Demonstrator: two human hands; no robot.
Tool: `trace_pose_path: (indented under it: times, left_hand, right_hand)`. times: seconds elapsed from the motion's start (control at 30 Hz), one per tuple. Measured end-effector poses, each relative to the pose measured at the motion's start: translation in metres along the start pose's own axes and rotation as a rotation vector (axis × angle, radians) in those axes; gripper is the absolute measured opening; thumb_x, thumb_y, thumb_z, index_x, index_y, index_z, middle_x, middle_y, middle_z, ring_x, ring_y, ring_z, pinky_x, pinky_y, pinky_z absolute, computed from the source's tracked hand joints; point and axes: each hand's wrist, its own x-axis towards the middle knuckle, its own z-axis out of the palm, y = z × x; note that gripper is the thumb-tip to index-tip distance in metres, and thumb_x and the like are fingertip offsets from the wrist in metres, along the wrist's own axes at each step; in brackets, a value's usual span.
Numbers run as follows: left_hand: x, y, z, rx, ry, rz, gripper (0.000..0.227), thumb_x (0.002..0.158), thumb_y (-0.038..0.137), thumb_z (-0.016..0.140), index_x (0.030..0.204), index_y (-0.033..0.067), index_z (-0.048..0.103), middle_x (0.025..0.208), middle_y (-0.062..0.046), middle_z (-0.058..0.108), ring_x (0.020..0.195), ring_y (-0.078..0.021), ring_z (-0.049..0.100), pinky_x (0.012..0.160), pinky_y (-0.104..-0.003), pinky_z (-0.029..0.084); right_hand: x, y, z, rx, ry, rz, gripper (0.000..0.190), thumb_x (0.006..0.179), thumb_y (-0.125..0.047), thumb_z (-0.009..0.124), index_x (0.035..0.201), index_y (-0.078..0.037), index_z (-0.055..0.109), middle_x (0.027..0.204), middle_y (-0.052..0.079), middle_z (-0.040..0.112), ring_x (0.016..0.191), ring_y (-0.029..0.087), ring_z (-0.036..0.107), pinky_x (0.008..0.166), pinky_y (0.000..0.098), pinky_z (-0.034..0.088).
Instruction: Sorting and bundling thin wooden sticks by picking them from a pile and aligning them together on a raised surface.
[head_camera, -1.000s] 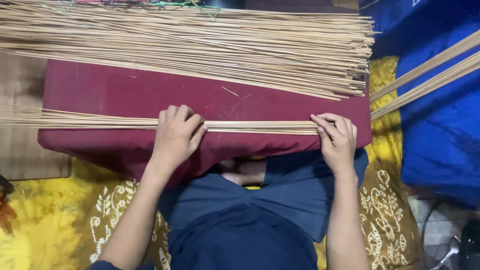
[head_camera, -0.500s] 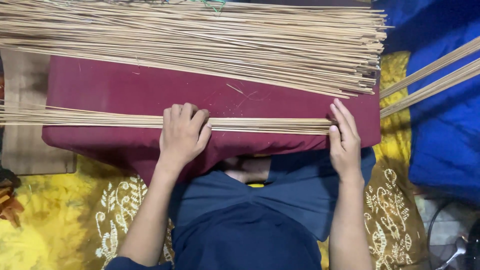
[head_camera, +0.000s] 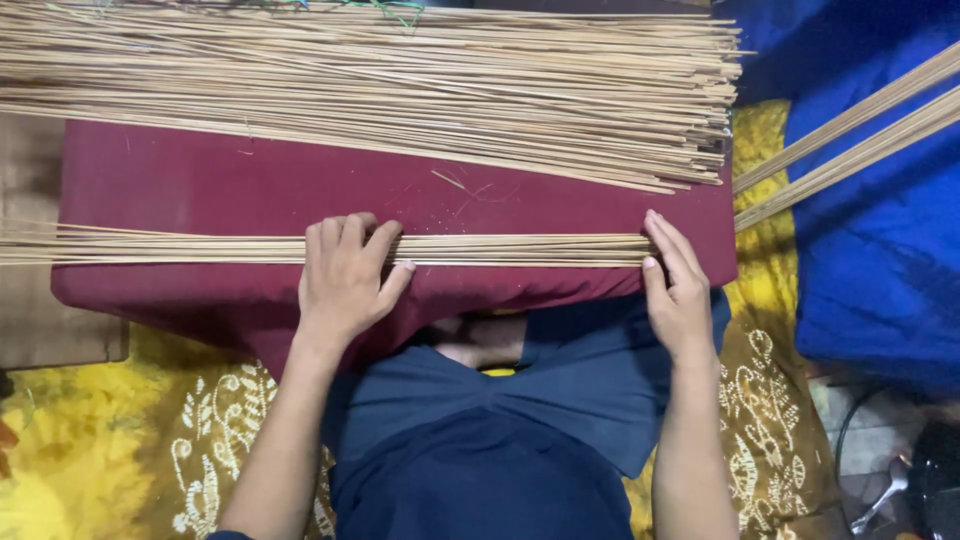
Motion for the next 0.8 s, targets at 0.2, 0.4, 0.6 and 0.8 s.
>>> trace_pose_path:
  times: [0.2,0.4,0.6,0.8]
  left_hand:
    - [-0.002,0.0,0.004,0.032,0.008,0.033,0.049,0.091,0.057,0.059,0.123,0.021,0.067,0.112,-0.007,0.056,0.106,-0.0298,0.053,0.09,-0.044,0.045]
    - [-0.001,0.0,0.005,0.048,-0.029,0.009,0.049,0.093,0.06,0.055,0.123,0.0233,0.067,0.112,-0.005,0.056,0.106,-0.0285,0.052,0.09,-0.044,0.044]
    - [0.0,0.001,0.004,0.036,-0.044,-0.002,0.05,0.089,0.06,0.061,0.121,0.022,0.068,0.11,-0.006,0.056,0.103,-0.0296,0.053,0.088,-0.045,0.044]
    - [0.002,0.001,0.004,0.024,-0.017,0.001,0.05,0.09,0.061,0.061,0.12,0.0218,0.068,0.108,-0.006,0.055,0.102,-0.0301,0.053,0.085,-0.045,0.045]
  right_hand:
    - [0.007,-0.016,0.004,0.053,0.077,0.046,0.044,0.106,0.0,0.044,0.148,-0.001,0.057,0.147,0.021,0.057,0.14,0.041,0.051,0.119,0.054,0.037]
    - [-0.002,-0.012,0.001,-0.034,0.165,0.034,0.034,0.093,-0.008,0.081,0.127,-0.008,0.073,0.129,0.012,0.068,0.125,0.036,0.064,0.11,0.0484,0.048]
    - [-0.001,0.002,0.009,0.005,0.207,0.02,0.007,0.095,-0.013,0.083,0.1,-0.012,0.08,0.12,0.009,0.074,0.121,0.032,0.07,0.107,0.0426,0.053]
    - [-0.002,0.01,0.006,0.029,0.217,0.01,0.004,0.101,-0.008,0.077,0.099,-0.006,0.074,0.118,0.014,0.076,0.119,0.037,0.07,0.105,0.0466,0.053]
